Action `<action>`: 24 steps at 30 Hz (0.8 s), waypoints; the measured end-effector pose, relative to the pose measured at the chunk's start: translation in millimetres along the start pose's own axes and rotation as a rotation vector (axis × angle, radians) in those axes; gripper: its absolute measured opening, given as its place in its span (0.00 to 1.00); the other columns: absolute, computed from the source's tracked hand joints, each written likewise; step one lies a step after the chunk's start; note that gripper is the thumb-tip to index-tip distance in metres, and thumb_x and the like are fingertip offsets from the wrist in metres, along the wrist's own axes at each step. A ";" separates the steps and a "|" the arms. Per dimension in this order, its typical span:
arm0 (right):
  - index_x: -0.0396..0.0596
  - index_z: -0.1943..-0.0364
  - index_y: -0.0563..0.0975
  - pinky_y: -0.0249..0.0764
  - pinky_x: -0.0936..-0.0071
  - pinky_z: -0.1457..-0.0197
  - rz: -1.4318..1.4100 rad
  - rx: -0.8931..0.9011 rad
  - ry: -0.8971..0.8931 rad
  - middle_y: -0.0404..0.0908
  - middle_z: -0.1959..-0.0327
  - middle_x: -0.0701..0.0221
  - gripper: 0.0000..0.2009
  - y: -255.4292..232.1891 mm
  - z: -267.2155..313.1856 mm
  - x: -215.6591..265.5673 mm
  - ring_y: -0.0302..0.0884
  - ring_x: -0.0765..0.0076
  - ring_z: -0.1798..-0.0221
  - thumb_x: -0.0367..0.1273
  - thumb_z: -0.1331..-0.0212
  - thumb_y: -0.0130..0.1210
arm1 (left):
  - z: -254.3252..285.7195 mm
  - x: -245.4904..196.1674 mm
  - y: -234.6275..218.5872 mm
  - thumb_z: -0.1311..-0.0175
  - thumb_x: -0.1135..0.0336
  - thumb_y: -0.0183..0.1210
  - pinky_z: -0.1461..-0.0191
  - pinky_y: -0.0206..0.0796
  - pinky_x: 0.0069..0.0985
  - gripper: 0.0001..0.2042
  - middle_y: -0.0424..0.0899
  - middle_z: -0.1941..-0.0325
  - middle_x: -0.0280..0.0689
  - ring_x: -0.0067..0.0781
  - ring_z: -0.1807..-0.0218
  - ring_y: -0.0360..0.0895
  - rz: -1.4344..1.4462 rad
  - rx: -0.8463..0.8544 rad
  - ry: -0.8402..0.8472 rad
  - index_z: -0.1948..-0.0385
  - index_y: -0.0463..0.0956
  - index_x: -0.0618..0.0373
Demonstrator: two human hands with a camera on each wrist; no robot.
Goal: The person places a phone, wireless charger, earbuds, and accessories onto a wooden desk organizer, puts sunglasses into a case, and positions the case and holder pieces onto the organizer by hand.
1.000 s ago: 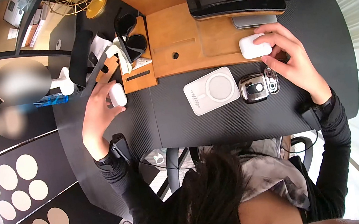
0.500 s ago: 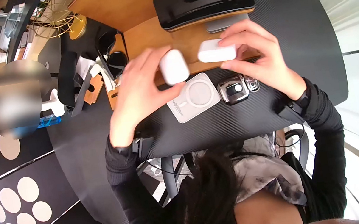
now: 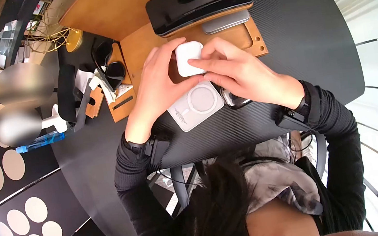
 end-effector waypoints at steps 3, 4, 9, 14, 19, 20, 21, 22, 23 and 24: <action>0.43 0.50 0.76 0.73 0.66 0.62 0.042 0.031 0.015 0.69 0.58 0.66 0.16 -1.2 0.7 1.7 0.76 0.59 0.63 0.23 0.45 0.58 | -0.7 2.9 2.3 0.58 0.63 0.73 0.45 0.64 0.38 0.32 0.79 0.56 0.41 0.46 0.52 0.74 0.037 -0.007 0.044 0.46 0.71 0.54; 0.43 0.50 0.76 0.73 0.66 0.62 0.040 0.030 0.018 0.69 0.58 0.66 0.16 -0.8 2.1 1.2 0.76 0.59 0.63 0.23 0.45 0.58 | 0.5 6.5 3.7 0.58 0.63 0.73 0.45 0.64 0.38 0.32 0.79 0.56 0.41 0.46 0.52 0.74 0.037 -0.004 0.042 0.46 0.71 0.54; 0.46 0.57 0.76 0.75 0.67 0.58 0.095 0.133 -0.108 0.71 0.56 0.68 0.15 0.8 5.1 12.6 0.76 0.61 0.55 0.30 0.50 0.62 | -5.6 14.6 -0.1 0.58 0.63 0.73 0.43 0.61 0.36 0.29 0.79 0.56 0.38 0.44 0.49 0.72 -0.041 -0.057 0.004 0.49 0.75 0.52; 0.47 0.56 0.76 0.66 0.62 0.42 0.196 0.432 -0.103 0.71 0.51 0.64 0.19 17.1 12.3 19.1 0.66 0.58 0.41 0.34 0.54 0.65 | -14.9 20.9 0.0 0.60 0.64 0.74 0.49 0.63 0.31 0.26 0.80 0.60 0.37 0.39 0.55 0.73 -0.153 -0.112 0.126 0.54 0.80 0.54; 0.46 0.57 0.75 0.65 0.64 0.39 0.364 0.311 -0.177 0.72 0.49 0.63 0.19 21.0 14.8 21.4 0.66 0.59 0.41 0.33 0.56 0.65 | -11.3 28.8 2.4 0.62 0.65 0.74 0.43 0.62 0.33 0.31 0.80 0.53 0.38 0.42 0.48 0.72 -0.173 -0.101 0.097 0.48 0.76 0.54; 0.46 0.57 0.75 0.65 0.64 0.39 0.362 0.311 -0.173 0.72 0.49 0.63 0.19 20.8 14.8 21.2 0.66 0.59 0.41 0.33 0.56 0.65 | -10.5 28.6 1.1 0.62 0.65 0.74 0.43 0.62 0.33 0.31 0.80 0.53 0.38 0.42 0.48 0.72 -0.171 -0.098 0.096 0.48 0.76 0.54; 0.46 0.58 0.75 0.65 0.65 0.40 0.347 0.312 -0.171 0.72 0.51 0.64 0.19 20.1 14.5 21.3 0.67 0.60 0.42 0.33 0.57 0.65 | -9.9 28.0 -0.4 0.63 0.63 0.74 0.41 0.58 0.35 0.32 0.77 0.52 0.39 0.42 0.46 0.70 -0.121 -0.056 0.080 0.48 0.75 0.54; 0.46 0.59 0.75 0.65 0.65 0.40 0.334 0.312 -0.171 0.72 0.52 0.64 0.19 19.6 14.5 21.4 0.67 0.61 0.43 0.33 0.58 0.66 | -9.9 27.0 -1.0 0.63 0.60 0.74 0.39 0.54 0.36 0.33 0.75 0.51 0.39 0.43 0.43 0.68 -0.072 -0.017 0.065 0.48 0.73 0.53; 0.46 0.59 0.75 0.65 0.65 0.40 0.335 0.311 -0.170 0.72 0.52 0.64 0.19 19.1 14.2 21.4 0.67 0.61 0.43 0.33 0.58 0.66 | -10.7 25.1 -2.1 0.63 0.60 0.74 0.39 0.54 0.36 0.33 0.75 0.51 0.39 0.43 0.43 0.68 -0.073 -0.016 0.067 0.48 0.73 0.53; 0.46 0.59 0.74 0.65 0.65 0.41 0.335 0.317 -0.167 0.72 0.52 0.65 0.19 19.0 13.9 21.4 0.67 0.61 0.44 0.34 0.58 0.66 | -11.6 23.5 -3.0 0.63 0.60 0.75 0.39 0.54 0.36 0.33 0.75 0.51 0.40 0.43 0.44 0.68 -0.047 -0.002 0.058 0.49 0.73 0.54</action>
Point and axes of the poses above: each hand's wrist, its own z-axis away from the middle knuckle, its own y-axis out of the palm, x = y × z, the point moved 3 cm from there along -z, towards the middle knuckle
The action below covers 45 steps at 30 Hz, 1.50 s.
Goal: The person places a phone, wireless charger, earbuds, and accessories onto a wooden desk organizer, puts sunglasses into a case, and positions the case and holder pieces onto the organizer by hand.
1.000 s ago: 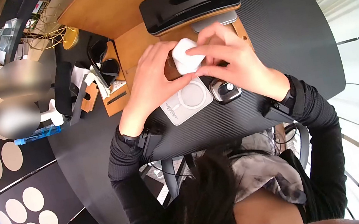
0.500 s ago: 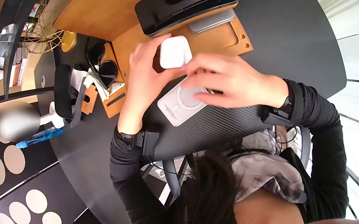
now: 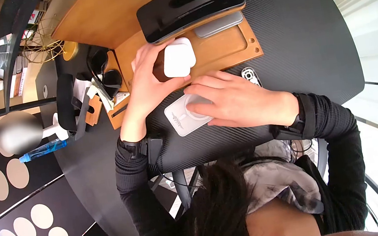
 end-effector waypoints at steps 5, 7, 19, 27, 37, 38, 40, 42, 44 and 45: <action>0.47 0.61 0.75 0.65 0.65 0.42 0.008 -0.003 -0.002 0.71 0.55 0.66 0.19 0.6 -0.8 -2.3 0.68 0.61 0.47 0.34 0.60 0.67 | -0.2 16.7 8.9 0.63 0.57 0.76 0.41 0.55 0.36 0.32 0.75 0.54 0.41 0.43 0.47 0.68 0.100 -0.087 -0.184 0.52 0.74 0.55; 0.47 0.62 0.75 0.65 0.64 0.42 -0.033 0.030 0.016 0.71 0.54 0.65 0.19 -0.2 -1.3 -3.0 0.68 0.60 0.46 0.33 0.61 0.67 | -1.6 18.1 10.8 0.62 0.55 0.76 0.42 0.57 0.35 0.32 0.75 0.53 0.41 0.43 0.47 0.68 0.007 -0.077 -0.261 0.52 0.75 0.56; 0.47 0.62 0.77 0.69 0.60 0.44 -0.090 -0.160 0.142 0.72 0.50 0.64 0.19 -19.7 -0.3 -24.2 0.69 0.54 0.46 0.30 0.63 0.67 | -31.4 32.5 12.5 0.60 0.57 0.75 0.41 0.61 0.36 0.31 0.79 0.54 0.44 0.45 0.47 0.72 0.142 -0.142 -0.190 0.52 0.75 0.58; 0.45 0.60 0.80 0.71 0.62 0.45 -0.074 -0.273 0.188 0.74 0.49 0.66 0.17 -21.8 0.7 -39.6 0.71 0.56 0.46 0.29 0.58 0.67 | -23.6 49.2 8.0 0.58 0.60 0.75 0.41 0.62 0.33 0.32 0.78 0.52 0.42 0.39 0.47 0.73 0.420 -0.116 -0.238 0.48 0.73 0.61; 0.42 0.61 0.79 0.73 0.64 0.50 0.013 -0.391 0.174 0.76 0.55 0.64 0.11 -36.8 -1.1 -44.5 0.75 0.57 0.53 0.30 0.48 0.63 | -27.1 36.8 13.9 0.57 0.61 0.75 0.42 0.66 0.32 0.36 0.78 0.50 0.46 0.38 0.46 0.76 0.329 -0.225 -0.187 0.44 0.68 0.65; 0.42 0.61 0.79 0.73 0.64 0.50 0.018 -0.390 0.174 0.76 0.55 0.64 0.11 -43.1 0.7 -46.0 0.75 0.57 0.53 0.30 0.48 0.63 | -27.2 37.3 13.1 0.56 0.62 0.75 0.42 0.66 0.31 0.36 0.78 0.50 0.46 0.38 0.45 0.75 0.345 -0.220 -0.193 0.43 0.67 0.65; 0.40 0.63 0.79 0.75 0.68 0.58 -0.199 -0.287 0.197 0.77 0.63 0.64 0.09 -53.7 8.4 -53.5 0.78 0.59 0.61 0.30 0.45 0.61 | -28.2 35.9 12.1 0.55 0.63 0.74 0.42 0.65 0.31 0.36 0.78 0.49 0.46 0.38 0.44 0.75 0.352 -0.226 -0.184 0.43 0.66 0.65; 0.39 0.66 0.79 0.75 0.70 0.63 -0.249 -0.219 0.179 0.77 0.69 0.65 0.06 -64.3 14.0 -56.9 0.78 0.63 0.67 0.28 0.43 0.59 | -26.9 34.8 12.4 0.53 0.64 0.73 0.42 0.65 0.31 0.36 0.77 0.48 0.46 0.37 0.44 0.74 0.359 -0.230 -0.185 0.42 0.65 0.65; 0.40 0.66 0.79 0.75 0.71 0.63 -0.322 -0.091 0.227 0.78 0.69 0.67 0.06 -65.6 25.9 -64.7 0.78 0.65 0.67 0.28 0.45 0.60 | -27.8 32.8 11.9 0.51 0.67 0.72 0.42 0.65 0.30 0.34 0.77 0.47 0.45 0.36 0.45 0.74 0.372 -0.210 -0.181 0.41 0.65 0.65; 0.40 0.66 0.79 0.75 0.71 0.63 -0.321 -0.091 0.224 0.78 0.69 0.67 0.06 -66.8 29.9 -67.7 0.78 0.65 0.67 0.28 0.45 0.60 | -27.9 32.9 11.9 0.51 0.67 0.72 0.42 0.65 0.30 0.34 0.77 0.47 0.45 0.36 0.45 0.74 0.371 -0.212 -0.180 0.41 0.65 0.65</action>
Point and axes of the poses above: each hand's wrist, its own z-axis away from the middle knuckle, its own y-axis out of the palm, x = y × z, the point moved 3 cm from there along -z, towards the middle knuckle
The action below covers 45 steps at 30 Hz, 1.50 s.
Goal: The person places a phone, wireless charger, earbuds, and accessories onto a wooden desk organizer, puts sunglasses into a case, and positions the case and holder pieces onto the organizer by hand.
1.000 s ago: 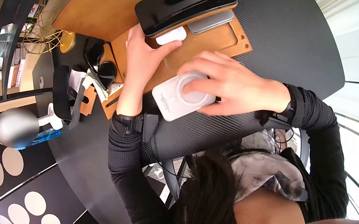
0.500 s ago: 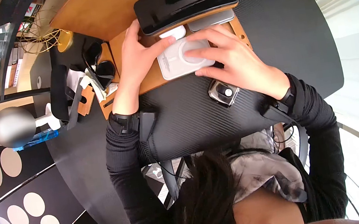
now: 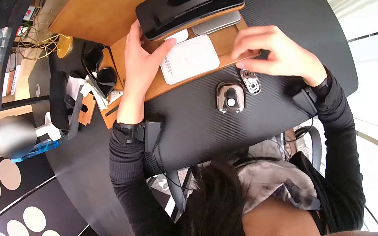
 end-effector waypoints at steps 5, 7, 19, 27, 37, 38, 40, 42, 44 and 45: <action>0.40 0.62 0.80 0.75 0.68 0.54 0.002 0.211 0.038 0.79 0.62 0.66 0.14 -5.8 9.9 0.2 0.79 0.61 0.58 0.30 0.53 0.67 | 2.0 -1.1 1.4 0.50 0.68 0.71 0.42 0.65 0.29 0.33 0.77 0.47 0.44 0.33 0.46 0.74 0.039 -0.010 -0.022 0.41 0.65 0.64; 0.42 0.59 0.80 0.75 0.66 0.53 0.065 0.265 0.047 0.77 0.57 0.68 0.20 -7.1 15.1 3.1 0.79 0.60 0.56 0.34 0.59 0.71 | 2.3 2.6 -0.1 0.50 0.67 0.71 0.41 0.63 0.29 0.33 0.76 0.47 0.44 0.33 0.46 0.74 0.062 -0.022 -0.023 0.42 0.65 0.63; 0.46 0.56 0.76 0.74 0.60 0.57 0.094 0.352 0.035 0.73 0.58 0.68 0.24 3.3 20.7 11.8 0.77 0.55 0.58 0.35 0.60 0.69 | 44.4 -31.6 -8.1 0.61 0.63 0.76 0.39 0.57 0.35 0.31 0.75 0.52 0.39 0.40 0.46 0.68 -0.421 0.142 0.132 0.52 0.70 0.57; 0.47 0.54 0.76 0.74 0.62 0.51 0.166 -0.001 -0.105 0.73 0.53 0.65 0.19 15.8 5.3 0.4 0.76 0.56 0.53 0.35 0.50 0.64 | 28.8 -3.2 -11.7 0.55 0.63 0.73 0.41 0.61 0.33 0.31 0.73 0.49 0.42 0.38 0.45 0.69 -0.166 -0.049 -0.100 0.48 0.68 0.61; 0.50 0.53 0.76 0.74 0.63 0.49 0.217 -0.040 -0.066 0.71 0.45 0.66 0.18 36.4 -12.3 4.5 0.75 0.58 0.52 0.29 0.52 0.63 | -7.5 -3.5 2.3 0.53 0.62 0.73 0.44 0.65 0.31 0.28 0.76 0.51 0.44 0.38 0.48 0.74 -0.020 0.012 0.023 0.52 0.71 0.65; 0.50 0.53 0.76 0.74 0.63 0.49 0.215 -0.035 -0.065 0.71 0.45 0.66 0.18 37.9 -12.3 4.4 0.75 0.58 0.52 0.29 0.52 0.63 | -6.4 -3.0 0.8 0.53 0.62 0.73 0.44 0.65 0.31 0.28 0.76 0.51 0.44 0.38 0.48 0.73 0.000 0.055 -0.013 0.51 0.71 0.65; 0.50 0.53 0.76 0.74 0.63 0.49 0.224 -0.075 -0.084 0.71 0.46 0.66 0.19 37.9 -14.1 3.8 0.76 0.58 0.52 0.28 0.52 0.63 | -4.9 -2.9 -0.6 0.53 0.63 0.73 0.44 0.65 0.31 0.28 0.76 0.51 0.44 0.38 0.47 0.73 0.017 0.091 -0.043 0.51 0.71 0.65; 0.50 0.53 0.76 0.74 0.63 0.49 0.224 -0.073 -0.084 0.71 0.46 0.66 0.19 37.4 -14.5 3.3 0.75 0.57 0.52 0.28 0.52 0.63 | -2.5 -3.5 0.4 0.53 0.64 0.72 0.43 0.65 0.30 0.29 0.77 0.51 0.44 0.38 0.47 0.74 -0.039 0.076 0.017 0.49 0.71 0.64; 0.50 0.53 0.76 0.74 0.62 0.49 0.219 -0.074 -0.077 0.72 0.46 0.66 0.19 38.2 -11.8 4.2 0.75 0.57 0.51 0.27 0.52 0.63 | -1.5 1.6 -1.0 0.53 0.65 0.72 0.43 0.65 0.30 0.30 0.77 0.50 0.43 0.37 0.47 0.74 -0.085 0.079 0.046 0.47 0.70 0.63; 0.51 0.53 0.76 0.74 0.62 0.48 0.226 -0.068 -0.078 0.71 0.46 0.66 0.19 37.9 -11.4 4.7 0.75 0.57 0.50 0.27 0.52 0.62 | -2.8 1.4 -1.7 0.52 0.66 0.72 0.43 0.66 0.30 0.31 0.78 0.50 0.43 0.36 0.47 0.75 -0.132 0.080 0.082 0.45 0.69 0.63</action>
Point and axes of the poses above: each hand's wrist, its own z-axis away from the middle knuckle, its own y-axis out of the palm, x = y × z, the point moved 3 cm from there along -z, towards the middle knuckle
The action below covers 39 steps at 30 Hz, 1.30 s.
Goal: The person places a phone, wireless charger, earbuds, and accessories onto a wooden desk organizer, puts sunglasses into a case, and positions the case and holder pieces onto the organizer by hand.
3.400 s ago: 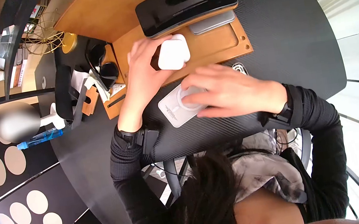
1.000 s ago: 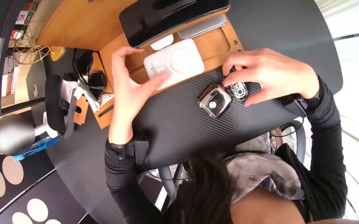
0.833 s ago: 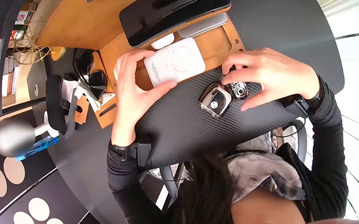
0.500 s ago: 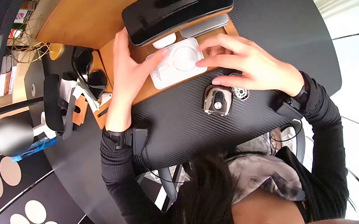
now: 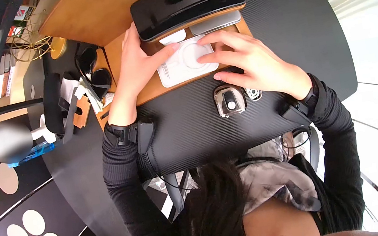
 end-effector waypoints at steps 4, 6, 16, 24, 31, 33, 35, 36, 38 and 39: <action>0.50 0.52 0.76 0.74 0.61 0.47 0.001 0.012 0.006 0.71 0.45 0.66 0.19 -0.4 0.4 0.1 0.74 0.55 0.48 0.27 0.51 0.62 | 0.7 -5.4 1.6 0.51 0.68 0.70 0.43 0.66 0.29 0.32 0.78 0.48 0.42 0.34 0.47 0.75 0.166 -0.003 -0.028 0.43 0.66 0.62; 0.48 0.52 0.75 0.74 0.61 0.47 0.015 -0.035 -0.013 0.71 0.44 0.65 0.19 2.9 -0.8 -0.5 0.74 0.55 0.48 0.28 0.51 0.62 | -1.1 -2.8 2.0 0.49 0.69 0.69 0.43 0.66 0.29 0.32 0.78 0.48 0.42 0.31 0.46 0.75 0.218 0.015 -0.077 0.42 0.65 0.63; 0.45 0.51 0.74 0.75 0.62 0.48 0.117 -0.088 0.002 0.73 0.43 0.65 0.21 13.2 -7.5 -1.3 0.73 0.55 0.48 0.32 0.52 0.62 | 0.7 10.7 0.2 0.49 0.70 0.69 0.47 0.67 0.27 0.28 0.78 0.50 0.42 0.32 0.49 0.76 0.103 -0.051 -0.074 0.45 0.69 0.60; 0.46 0.50 0.75 0.73 0.63 0.46 0.160 -0.062 0.015 0.73 0.43 0.66 0.21 10.3 -6.5 -0.3 0.73 0.56 0.48 0.33 0.51 0.63 | 1.2 11.8 -6.9 0.51 0.70 0.70 0.47 0.67 0.27 0.28 0.80 0.52 0.42 0.31 0.50 0.76 0.117 -0.078 -0.063 0.45 0.69 0.60; 0.47 0.53 0.76 0.75 0.64 0.48 0.165 -0.123 0.042 0.74 0.47 0.67 0.20 10.2 -7.0 -0.3 0.75 0.57 0.50 0.33 0.52 0.65 | 1.1 2.9 -3.8 0.51 0.70 0.71 0.42 0.65 0.28 0.29 0.80 0.50 0.42 0.31 0.48 0.76 0.197 -0.040 -0.089 0.46 0.69 0.65; 0.46 0.55 0.77 0.75 0.64 0.49 0.141 -0.135 0.051 0.74 0.49 0.67 0.19 5.4 -5.7 0.3 0.76 0.57 0.52 0.35 0.52 0.65 | 2.6 0.7 -3.2 0.50 0.69 0.70 0.42 0.64 0.26 0.29 0.80 0.50 0.41 0.30 0.48 0.75 0.226 -0.034 -0.048 0.45 0.69 0.64; 0.46 0.59 0.78 0.76 0.64 0.51 0.148 -0.197 0.048 0.76 0.54 0.66 0.17 -6.3 -5.8 -1.1 0.77 0.57 0.55 0.37 0.52 0.65 | 3.7 4.2 -4.5 0.50 0.68 0.70 0.42 0.63 0.25 0.29 0.80 0.50 0.41 0.29 0.48 0.75 0.206 -0.039 -0.054 0.45 0.70 0.64; 0.46 0.61 0.79 0.76 0.65 0.52 0.176 -0.245 0.038 0.76 0.57 0.66 0.16 -14.8 -5.2 -2.7 0.77 0.56 0.56 0.38 0.52 0.65 | 3.0 5.9 -6.0 0.50 0.68 0.70 0.43 0.62 0.25 0.28 0.80 0.51 0.40 0.29 0.48 0.74 0.188 -0.044 -0.058 0.45 0.70 0.63; 0.44 0.65 0.80 0.75 0.65 0.53 0.258 -0.243 0.161 0.78 0.63 0.65 0.13 -31.5 -1.6 -7.0 0.75 0.57 0.58 0.37 0.49 0.63 | 1.4 10.6 -7.8 0.49 0.67 0.70 0.43 0.61 0.24 0.28 0.81 0.52 0.39 0.28 0.48 0.74 0.213 -0.037 -0.087 0.45 0.70 0.62; 0.43 0.64 0.80 0.75 0.65 0.52 0.278 -0.264 0.178 0.78 0.63 0.64 0.12 -32.4 0.7 -11.9 0.74 0.57 0.58 0.36 0.49 0.63 | 3.1 12.9 -7.4 0.49 0.67 0.70 0.42 0.60 0.24 0.28 0.81 0.52 0.38 0.27 0.49 0.73 0.239 -0.026 -0.119 0.45 0.70 0.61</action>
Point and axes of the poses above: each hand's wrist, its own z-axis away from the middle knuckle, its own y-axis out of the palm, x = y × z, the point moved 3 cm from there along -z, towards the middle knuckle
